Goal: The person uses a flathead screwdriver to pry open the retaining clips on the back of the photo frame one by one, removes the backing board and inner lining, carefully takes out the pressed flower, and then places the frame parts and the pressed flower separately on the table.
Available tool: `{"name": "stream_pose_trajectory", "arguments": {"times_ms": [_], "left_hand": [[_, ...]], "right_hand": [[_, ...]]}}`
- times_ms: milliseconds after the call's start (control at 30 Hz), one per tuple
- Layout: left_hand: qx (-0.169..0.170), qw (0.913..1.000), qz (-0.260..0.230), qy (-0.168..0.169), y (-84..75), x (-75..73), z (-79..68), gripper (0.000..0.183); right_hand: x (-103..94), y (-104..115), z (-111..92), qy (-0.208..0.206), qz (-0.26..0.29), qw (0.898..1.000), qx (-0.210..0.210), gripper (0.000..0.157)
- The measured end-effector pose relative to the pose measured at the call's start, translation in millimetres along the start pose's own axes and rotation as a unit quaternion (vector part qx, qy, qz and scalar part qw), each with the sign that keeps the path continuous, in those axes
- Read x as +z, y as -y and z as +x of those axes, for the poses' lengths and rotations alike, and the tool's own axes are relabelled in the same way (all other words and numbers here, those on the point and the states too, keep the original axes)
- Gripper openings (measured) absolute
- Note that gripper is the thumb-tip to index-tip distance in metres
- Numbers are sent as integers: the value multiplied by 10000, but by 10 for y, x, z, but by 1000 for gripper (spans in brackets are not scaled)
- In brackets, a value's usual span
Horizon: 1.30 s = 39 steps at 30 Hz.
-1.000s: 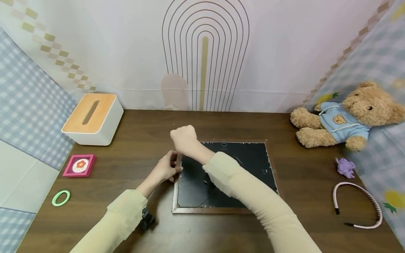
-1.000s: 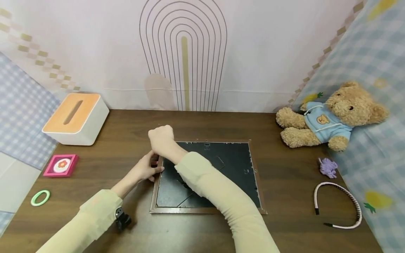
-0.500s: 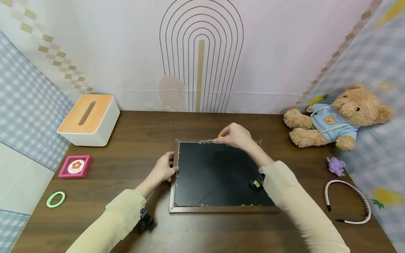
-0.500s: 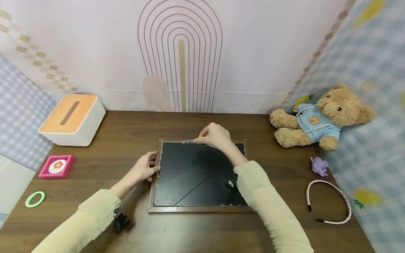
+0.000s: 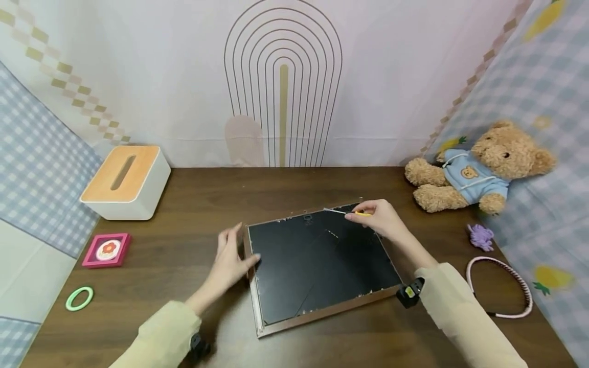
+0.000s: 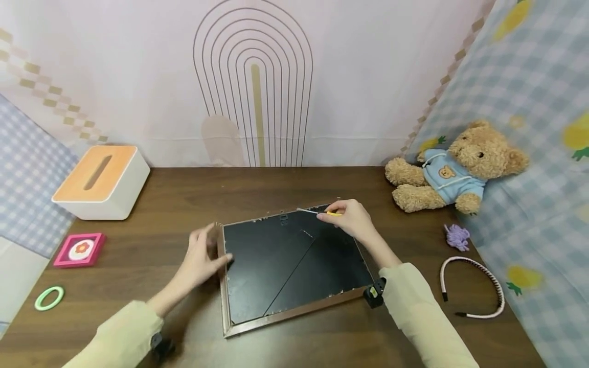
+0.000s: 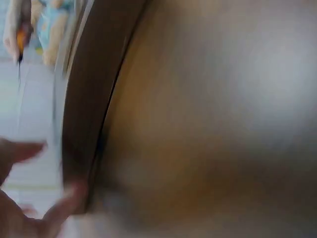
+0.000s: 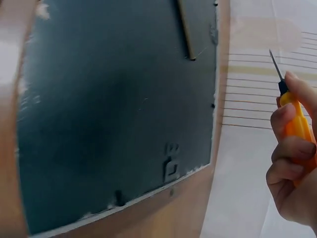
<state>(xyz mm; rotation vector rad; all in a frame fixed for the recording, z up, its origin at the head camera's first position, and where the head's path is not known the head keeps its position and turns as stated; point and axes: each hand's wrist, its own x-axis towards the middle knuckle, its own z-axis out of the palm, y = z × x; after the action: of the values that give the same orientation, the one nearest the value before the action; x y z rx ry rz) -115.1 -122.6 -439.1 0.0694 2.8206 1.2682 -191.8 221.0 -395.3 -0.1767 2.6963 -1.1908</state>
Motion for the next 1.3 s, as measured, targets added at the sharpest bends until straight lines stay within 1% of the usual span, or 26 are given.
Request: {"name": "stream_pose_trajectory", "arguments": {"times_ms": [33,67,100,133,167,200,233,267,300,333,400,467,567,633,700,800,867,933,1033,1100,1167,1233,1300], "left_hand": [[399,9987,313,2,-22,-23,107,77],[786,9949,633,78,-39,-41,236,75],[1122,9888,954,241,-54,-53,376,72],[1423,9801,1310,449,-64,-59,514,66],[1625,9711,1584,743,-72,-60,640,61],[1734,9624,1798,1070,-76,-57,747,56],[1749,9550,1974,1359,-75,-54,835,51],[1690,9501,2093,1578,-68,-50,907,46],[1592,9477,2166,1722,-64,-56,956,41],[1485,9472,2190,1809,-45,-56,986,37],[1359,9495,2131,1857,-3,-68,1003,30],[1362,9513,2075,1828,32,-92,977,26],[1587,9511,1970,1775,71,-131,899,25],[1698,9527,1868,1690,103,-157,830,26],[1709,9578,1726,1535,152,-178,737,28],[1606,9677,1496,1244,234,-182,551,29],[1386,9758,1346,1022,267,-176,408,31],[1073,9829,1238,841,256,-148,276,33],[386,9924,940,694,185,-72,119,38],[-41,9956,687,632,127,-15,34,40],[-371,9966,442,591,78,35,-43,40],[-545,9965,311,560,47,69,-103,40],[-541,9961,421,558,36,67,-128,42]], "right_hand": [[3,1,-15,8,-23,10000,-80,36],[18,1,-19,33,-33,9998,-174,35],[42,7,-21,98,-46,9995,-281,34],[74,16,-20,204,-42,9991,-380,34],[107,26,-18,350,-44,9982,-486,33],[143,41,-16,526,-21,9969,-583,33],[175,55,-15,708,-31,9951,-691,34],[206,65,-13,866,-12,9935,-741,34],[228,81,-17,1017,29,9918,-780,34],[253,88,-16,1123,110,9907,-761,34],[282,88,-13,1158,303,9906,-665,33],[281,74,-10,988,486,9928,-472,32],[252,33,-8,642,735,9951,-146,30],[230,14,-8,513,848,9951,-65,31],[223,13,-11,502,940,9943,-44,32],[236,42,-13,590,933,9938,-145,33],[263,85,2,622,875,9940,-209,32],[288,124,20,634,848,9940,-261,32],[331,178,51,658,839,9938,-313,31],[374,222,69,737,843,9931,-361,30],[432,268,90,866,818,9919,-444,29],[504,318,110,1036,794,9899,-549,26],[585,364,130,1231,662,9875,-733,24]]}}
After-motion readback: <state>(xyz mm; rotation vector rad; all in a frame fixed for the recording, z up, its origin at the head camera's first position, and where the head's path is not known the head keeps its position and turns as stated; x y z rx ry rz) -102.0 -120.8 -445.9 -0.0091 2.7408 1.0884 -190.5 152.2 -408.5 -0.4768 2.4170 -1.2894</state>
